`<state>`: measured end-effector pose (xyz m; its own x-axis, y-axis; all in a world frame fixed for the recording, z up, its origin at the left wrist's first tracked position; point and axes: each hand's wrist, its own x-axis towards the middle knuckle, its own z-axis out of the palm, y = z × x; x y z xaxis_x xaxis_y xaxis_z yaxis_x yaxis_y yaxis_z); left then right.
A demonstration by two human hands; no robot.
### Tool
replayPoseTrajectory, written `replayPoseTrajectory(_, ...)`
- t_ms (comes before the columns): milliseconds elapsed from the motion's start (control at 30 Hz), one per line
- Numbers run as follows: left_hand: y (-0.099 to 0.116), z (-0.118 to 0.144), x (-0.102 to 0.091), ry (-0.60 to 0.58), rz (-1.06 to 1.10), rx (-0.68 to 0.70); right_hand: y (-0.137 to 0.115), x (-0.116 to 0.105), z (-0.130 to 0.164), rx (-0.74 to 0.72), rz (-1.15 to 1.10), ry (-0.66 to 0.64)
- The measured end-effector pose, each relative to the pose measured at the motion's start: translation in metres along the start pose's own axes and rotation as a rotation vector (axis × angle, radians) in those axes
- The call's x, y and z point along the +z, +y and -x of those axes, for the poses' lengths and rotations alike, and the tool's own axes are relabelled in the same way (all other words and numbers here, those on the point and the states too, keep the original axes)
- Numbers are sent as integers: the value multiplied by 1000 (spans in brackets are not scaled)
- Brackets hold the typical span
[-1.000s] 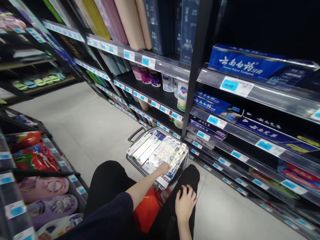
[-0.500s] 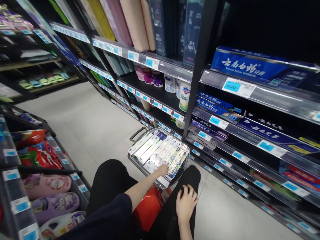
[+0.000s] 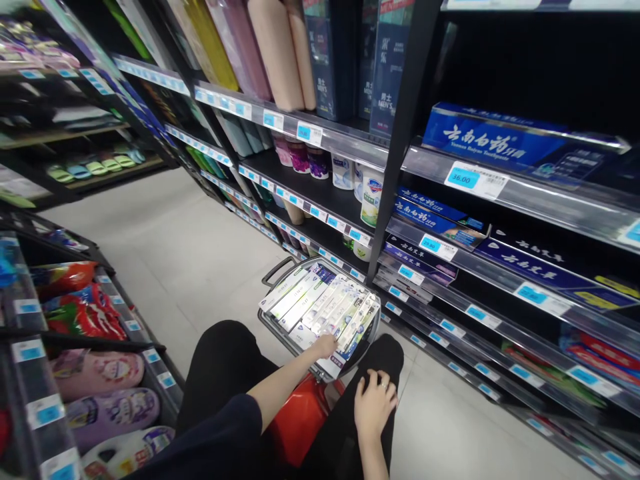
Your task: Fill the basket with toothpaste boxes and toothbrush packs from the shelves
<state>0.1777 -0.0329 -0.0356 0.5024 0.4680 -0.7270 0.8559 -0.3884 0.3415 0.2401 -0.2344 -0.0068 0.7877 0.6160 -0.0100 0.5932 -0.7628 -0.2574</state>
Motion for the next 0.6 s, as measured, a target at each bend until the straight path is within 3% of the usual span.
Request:
replayPoseTrajectory(100, -4, 16, -2, 29, -17, -38, -12, 10, -32, -87, -21, -59)
replayPoseTrajectory(167, -12, 33, -3, 78, -11, -27, -23, 21, -57, -152, -43, -171)
replayPoseTrajectory(300, -45, 79, 1, 163, 56, 25, -43, 47, -90, -133, -111, -374)
replayPoseTrajectory(467, -94, 127, 15, 256, 184, -4, -47, 63, -93, -138, -151, -354)
replayPoseTrajectory(600, -115, 136, 26, 223, 198, -74, -42, 61, -90, -155, -218, -333)
